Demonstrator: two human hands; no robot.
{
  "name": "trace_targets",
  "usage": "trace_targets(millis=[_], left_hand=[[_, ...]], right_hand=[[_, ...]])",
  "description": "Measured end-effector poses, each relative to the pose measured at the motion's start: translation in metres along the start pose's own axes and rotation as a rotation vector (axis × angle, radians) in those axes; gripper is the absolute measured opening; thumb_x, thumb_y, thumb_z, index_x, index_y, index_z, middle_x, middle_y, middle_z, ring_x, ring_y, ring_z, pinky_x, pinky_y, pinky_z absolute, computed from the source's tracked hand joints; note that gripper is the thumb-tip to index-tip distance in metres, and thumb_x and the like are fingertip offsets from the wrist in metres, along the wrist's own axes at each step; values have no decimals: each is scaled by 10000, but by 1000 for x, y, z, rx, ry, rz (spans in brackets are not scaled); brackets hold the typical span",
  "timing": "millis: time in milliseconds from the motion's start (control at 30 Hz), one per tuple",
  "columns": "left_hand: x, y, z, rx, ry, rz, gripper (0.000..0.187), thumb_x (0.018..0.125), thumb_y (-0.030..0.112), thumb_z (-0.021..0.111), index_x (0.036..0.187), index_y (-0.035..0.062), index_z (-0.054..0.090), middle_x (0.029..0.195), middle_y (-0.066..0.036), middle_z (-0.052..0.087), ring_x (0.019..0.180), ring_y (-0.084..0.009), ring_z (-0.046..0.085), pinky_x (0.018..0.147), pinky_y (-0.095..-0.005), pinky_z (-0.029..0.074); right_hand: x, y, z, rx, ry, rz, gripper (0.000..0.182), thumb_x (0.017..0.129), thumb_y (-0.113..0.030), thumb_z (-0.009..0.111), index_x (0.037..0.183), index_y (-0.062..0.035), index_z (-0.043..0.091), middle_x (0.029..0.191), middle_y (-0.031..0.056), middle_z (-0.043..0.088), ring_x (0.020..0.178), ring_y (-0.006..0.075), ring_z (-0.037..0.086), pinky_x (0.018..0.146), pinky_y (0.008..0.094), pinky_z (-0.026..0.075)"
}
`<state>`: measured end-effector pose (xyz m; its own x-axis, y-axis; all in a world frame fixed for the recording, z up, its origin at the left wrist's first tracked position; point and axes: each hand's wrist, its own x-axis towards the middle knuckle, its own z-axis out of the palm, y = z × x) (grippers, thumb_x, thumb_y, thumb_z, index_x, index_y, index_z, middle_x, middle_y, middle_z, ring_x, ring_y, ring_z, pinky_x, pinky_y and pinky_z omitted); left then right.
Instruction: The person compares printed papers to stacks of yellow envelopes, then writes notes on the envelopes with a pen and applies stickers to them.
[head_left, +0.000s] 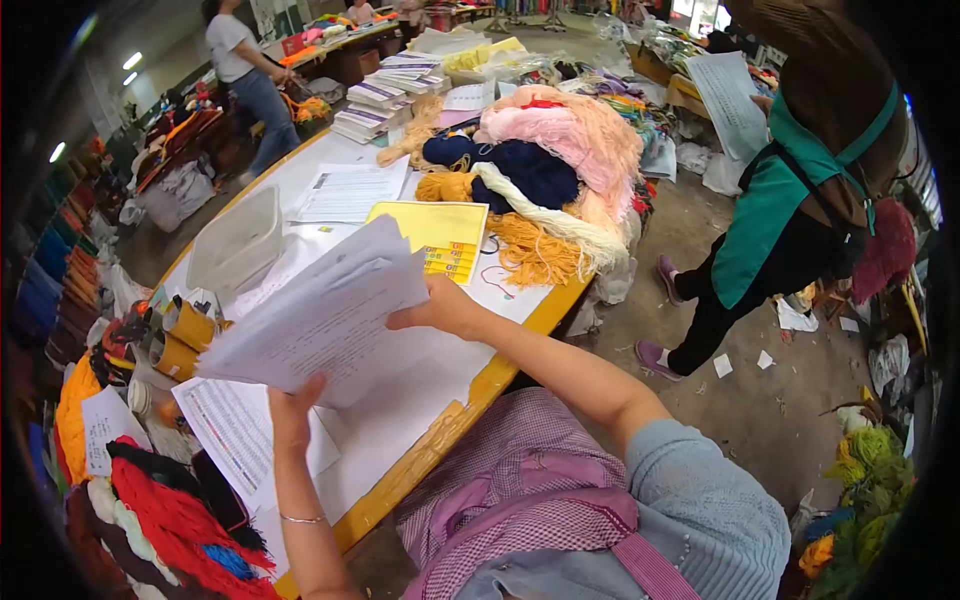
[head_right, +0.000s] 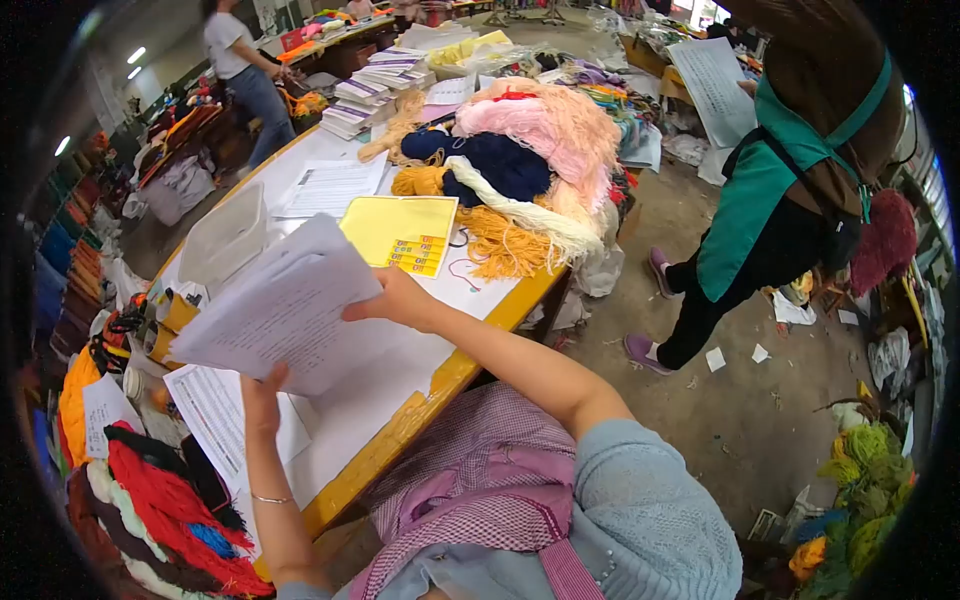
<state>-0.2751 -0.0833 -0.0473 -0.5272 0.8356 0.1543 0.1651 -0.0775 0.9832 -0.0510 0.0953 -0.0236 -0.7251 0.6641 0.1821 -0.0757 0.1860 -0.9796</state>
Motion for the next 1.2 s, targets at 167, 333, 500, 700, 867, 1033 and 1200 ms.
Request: trace_targets(millis=[167,333,500,700,867,1033,1200], left_hand=[[-16,-2,10,-159,79,-88,541,826,8,658,1328,-1,456,1317,-98,494,1202,-234,461,1030,-357,370],[-22,-26,-9,-43,68,-19,508,879,77,640,1345,0,453,1330,-107,487,1177,-249,497,1027,-371,388],[-28,-84,-71,744,74,186,394,963,109,507,1330,-28,461,1341,-164,511,1222,-302,457,1076,-379,325],[-10,3,-75,-112,345,-43,427,912,103,619,1301,-22,494,1229,-122,601,1086,-233,588,946,-340,459],[-5,13,-72,-222,369,-149,453,893,67,646,1304,-26,481,1204,-121,614,1046,-198,612,895,-306,496],[11,12,-58,-225,347,-151,459,890,63,649,1306,-30,478,1219,-126,608,1058,-205,613,896,-305,497],[17,6,-50,-249,291,-180,463,883,53,655,1301,-36,478,1214,-131,613,1044,-205,620,897,-309,497]], right_hand=[[3,5,11,54,-40,-12,377,761,-93,784,1119,-35,680,1036,55,703,949,130,620,861,288,492],[3,7,23,-65,-98,-83,317,782,-87,759,1090,-44,694,1006,53,711,911,141,634,845,299,502],[28,30,19,23,-255,-186,271,893,-115,623,1142,-12,652,1045,64,695,936,171,636,856,305,497],[117,79,-94,-1098,283,-56,522,763,-369,764,1125,-17,631,1067,141,647,1036,290,588,891,377,459],[134,86,-109,-1501,199,226,788,637,-494,829,1236,-56,562,1297,161,509,1276,346,378,893,527,425],[129,82,-108,-1439,192,323,861,573,-557,844,1207,-44,569,1273,154,523,1253,346,394,939,494,405],[129,77,-118,-1426,178,365,685,648,-465,827,1138,-41,606,1151,143,604,1161,324,505,906,436,444]])
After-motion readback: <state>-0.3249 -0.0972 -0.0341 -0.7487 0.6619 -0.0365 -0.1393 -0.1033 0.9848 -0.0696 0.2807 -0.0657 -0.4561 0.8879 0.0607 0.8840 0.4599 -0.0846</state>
